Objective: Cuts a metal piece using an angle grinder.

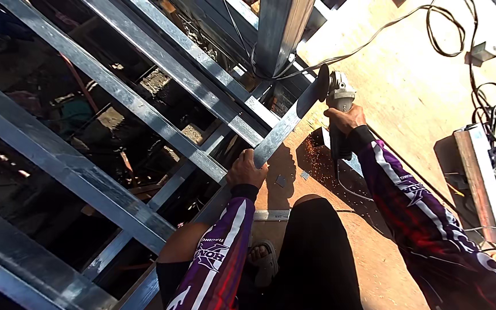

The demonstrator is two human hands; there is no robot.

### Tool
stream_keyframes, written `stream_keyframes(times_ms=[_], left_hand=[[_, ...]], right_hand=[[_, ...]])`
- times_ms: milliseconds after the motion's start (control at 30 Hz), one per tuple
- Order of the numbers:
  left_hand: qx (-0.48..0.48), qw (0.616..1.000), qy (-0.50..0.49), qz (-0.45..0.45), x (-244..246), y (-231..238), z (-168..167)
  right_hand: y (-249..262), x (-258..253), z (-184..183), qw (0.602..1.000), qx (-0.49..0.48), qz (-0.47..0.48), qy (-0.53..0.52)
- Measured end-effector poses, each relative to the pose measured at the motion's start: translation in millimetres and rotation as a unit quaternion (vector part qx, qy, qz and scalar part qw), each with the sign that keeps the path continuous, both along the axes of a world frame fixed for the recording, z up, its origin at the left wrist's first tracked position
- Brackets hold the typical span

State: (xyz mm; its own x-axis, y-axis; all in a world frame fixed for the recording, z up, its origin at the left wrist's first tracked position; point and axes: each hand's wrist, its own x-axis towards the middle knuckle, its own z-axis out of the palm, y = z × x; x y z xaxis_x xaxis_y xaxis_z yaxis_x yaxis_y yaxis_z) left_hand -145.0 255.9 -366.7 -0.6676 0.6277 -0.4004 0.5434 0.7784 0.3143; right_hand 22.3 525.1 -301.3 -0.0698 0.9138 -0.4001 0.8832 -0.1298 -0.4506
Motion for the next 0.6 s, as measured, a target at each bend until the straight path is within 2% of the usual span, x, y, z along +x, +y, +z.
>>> stream_keyframes(times_ms=[400, 600], left_hand=[[0.006, 1.0, 0.007, -0.002, 0.7, -1.8, 2.4], [-0.006, 1.0, 0.009, -0.009, -2.3, -1.4, 0.4]], right_hand=[[1.6, 3.3, -7.5, 1.0, -0.012, 0.005, 0.0], [-0.5, 23.0, -10.9, 0.996, -0.008, -0.017, 0.085]])
